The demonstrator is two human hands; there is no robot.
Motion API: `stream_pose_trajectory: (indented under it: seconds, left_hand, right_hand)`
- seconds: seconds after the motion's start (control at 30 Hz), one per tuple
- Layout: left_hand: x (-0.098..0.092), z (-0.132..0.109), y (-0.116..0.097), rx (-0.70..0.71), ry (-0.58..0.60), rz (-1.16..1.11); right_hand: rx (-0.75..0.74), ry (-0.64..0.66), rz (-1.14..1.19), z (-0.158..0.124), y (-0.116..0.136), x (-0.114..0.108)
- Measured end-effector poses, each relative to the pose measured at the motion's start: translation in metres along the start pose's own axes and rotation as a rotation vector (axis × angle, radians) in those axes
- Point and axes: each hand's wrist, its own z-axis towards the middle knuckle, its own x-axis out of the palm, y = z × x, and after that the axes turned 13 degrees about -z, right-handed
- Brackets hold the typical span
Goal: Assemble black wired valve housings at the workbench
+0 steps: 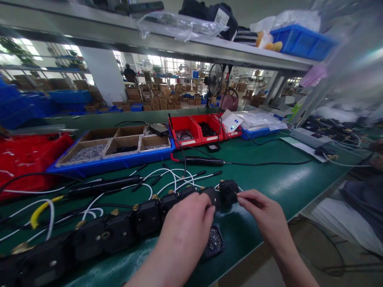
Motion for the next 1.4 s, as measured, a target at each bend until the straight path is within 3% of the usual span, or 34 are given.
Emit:
stream_pose_trajectory:
  seconds: [0.13, 0.27, 0.47, 0.63, 0.77, 0.97, 1.07, 1.4]
  left_hand:
    - [-0.014, 0.041, -0.024, 0.13, 0.021, -0.027]
    - [-0.01, 0.059, -0.03, 0.196, 0.06, -0.012]
    - [0.011, 0.045, -0.026, 0.204, 0.087, -0.32]
    - [0.024, 0.029, -0.025, 0.057, 0.141, -0.662]
    - [0.027, 0.023, -0.025, -0.059, 0.166, -0.825]
    - [0.033, 0.023, -0.024, -0.157, 0.142, -0.984]
    - [0.035, 0.021, -0.024, -0.148, 0.133, -0.954]
    - [0.033, 0.012, -0.025, -0.059, 0.144, -0.81]
  right_hand:
    - [0.088, 0.016, 0.148, 0.004, 0.002, 0.005]
    - [0.129, 0.021, 0.251, 0.002, 0.001, 0.008]
    - [0.053, -0.066, 0.461, -0.006, 0.003, 0.016]
    - [-0.001, -0.099, 0.585, -0.014, 0.015, 0.025]
    - [-0.024, -0.103, 0.474, -0.022, 0.013, 0.027]
    - [-0.159, -0.135, 0.079, -0.035, 0.015, 0.017]
    - [-0.2, -0.144, -0.065, -0.036, 0.02, 0.009]
    - [-0.308, -0.14, -0.224, -0.043, 0.028, -0.008]
